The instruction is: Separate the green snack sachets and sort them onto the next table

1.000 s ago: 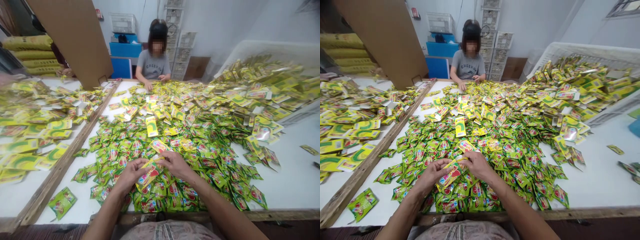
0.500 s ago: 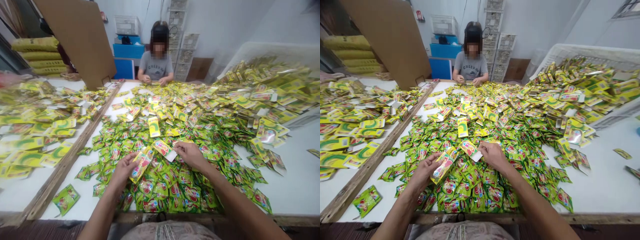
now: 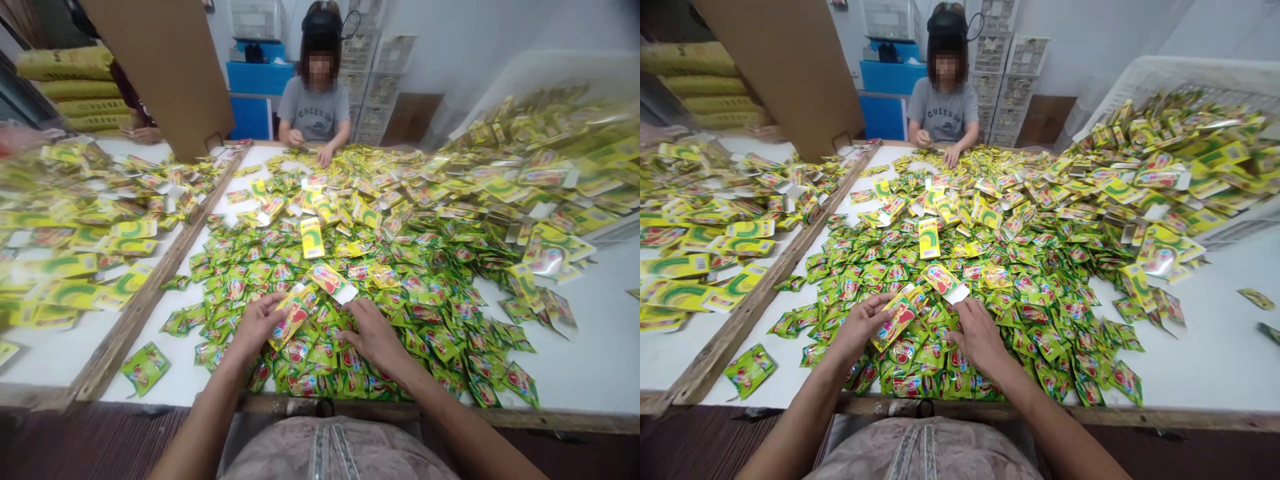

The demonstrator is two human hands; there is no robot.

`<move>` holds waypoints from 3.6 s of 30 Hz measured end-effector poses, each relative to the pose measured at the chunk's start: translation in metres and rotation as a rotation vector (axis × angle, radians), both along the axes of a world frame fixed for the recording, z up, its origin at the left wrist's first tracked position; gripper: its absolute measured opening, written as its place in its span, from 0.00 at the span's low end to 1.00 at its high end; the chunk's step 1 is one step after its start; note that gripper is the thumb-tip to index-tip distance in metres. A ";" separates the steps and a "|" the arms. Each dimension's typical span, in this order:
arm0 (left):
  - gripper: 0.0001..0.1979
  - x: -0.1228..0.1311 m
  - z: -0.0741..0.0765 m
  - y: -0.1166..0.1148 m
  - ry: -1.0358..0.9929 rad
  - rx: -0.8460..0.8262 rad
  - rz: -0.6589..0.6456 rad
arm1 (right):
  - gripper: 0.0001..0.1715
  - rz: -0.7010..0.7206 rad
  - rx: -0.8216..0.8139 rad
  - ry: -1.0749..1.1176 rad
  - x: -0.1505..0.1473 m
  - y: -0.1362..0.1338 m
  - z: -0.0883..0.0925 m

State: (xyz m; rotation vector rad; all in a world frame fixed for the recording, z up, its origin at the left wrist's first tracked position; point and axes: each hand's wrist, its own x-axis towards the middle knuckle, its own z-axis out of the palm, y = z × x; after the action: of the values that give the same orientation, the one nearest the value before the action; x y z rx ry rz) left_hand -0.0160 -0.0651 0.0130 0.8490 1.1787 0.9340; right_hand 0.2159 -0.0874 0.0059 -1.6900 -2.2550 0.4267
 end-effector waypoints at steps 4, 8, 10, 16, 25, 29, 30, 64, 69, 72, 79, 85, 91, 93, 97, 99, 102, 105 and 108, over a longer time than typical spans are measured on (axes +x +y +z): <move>0.22 -0.001 0.002 -0.002 0.008 0.028 -0.011 | 0.16 0.027 0.060 -0.051 0.001 -0.001 -0.003; 0.21 -0.002 -0.002 -0.003 0.022 0.050 -0.015 | 0.12 -0.101 0.000 0.260 0.005 0.003 0.004; 0.21 0.000 -0.005 -0.002 0.018 0.051 -0.031 | 0.15 -0.192 -0.074 0.467 0.005 0.011 0.013; 0.21 0.010 0.000 -0.004 -0.117 0.010 -0.079 | 0.18 -0.151 -0.223 0.851 -0.017 0.041 0.029; 0.18 0.015 0.005 -0.002 -0.199 0.024 -0.144 | 0.05 0.206 -0.031 0.612 -0.034 0.045 0.044; 0.19 0.019 0.009 0.002 -0.230 0.024 -0.106 | 0.08 0.118 -0.209 0.791 -0.034 0.042 0.048; 0.19 0.019 0.011 0.002 -0.235 0.025 -0.094 | 0.11 0.101 -0.239 0.822 -0.033 0.041 0.049; 0.19 0.015 0.022 0.001 -0.146 0.076 -0.042 | 0.25 -0.213 -0.259 0.916 -0.036 0.026 0.051; 0.17 0.013 0.019 0.002 -0.142 0.078 -0.099 | 0.20 -0.173 -0.351 0.910 -0.037 0.030 0.056; 0.17 0.014 0.016 0.003 -0.133 0.084 -0.098 | 0.14 -0.098 -0.193 0.710 -0.040 0.028 0.058; 0.18 0.017 0.016 0.000 -0.190 0.047 -0.037 | 0.19 0.036 -0.396 0.809 -0.046 0.017 0.055; 0.17 0.021 0.015 -0.002 -0.223 0.017 -0.030 | 0.25 -0.072 -0.340 0.838 -0.059 0.013 0.047; 0.16 0.020 0.013 -0.007 -0.070 0.035 -0.211 | 0.26 -0.040 -0.407 0.943 -0.063 0.015 0.034; 0.15 0.018 0.013 -0.007 -0.015 0.024 -0.253 | 0.25 0.036 -0.481 0.973 -0.063 0.015 0.034; 0.18 -0.015 0.027 0.014 0.263 0.063 -0.213 | 0.17 -0.053 -0.223 0.924 -0.053 0.025 0.035; 0.21 -0.053 0.045 0.035 0.577 0.120 -0.036 | 0.17 -0.146 0.033 0.715 -0.040 0.037 0.030; 0.31 -0.109 0.078 0.069 1.036 0.178 0.443 | 0.26 -0.167 0.215 0.318 -0.021 0.055 0.015; 0.41 -0.121 0.090 0.085 1.302 0.369 0.718 | 0.25 -0.117 0.211 0.122 -0.013 0.064 -0.002; 0.37 -0.080 0.072 0.072 1.153 0.573 0.394 | 0.22 -0.049 0.237 0.168 -0.017 0.060 -0.005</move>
State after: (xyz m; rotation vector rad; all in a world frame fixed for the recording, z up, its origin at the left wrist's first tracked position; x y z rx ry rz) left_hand -0.0958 0.0074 0.0850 1.7871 2.1578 1.1468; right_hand 0.1988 -0.0272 0.0007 -1.5265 -2.0495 0.2665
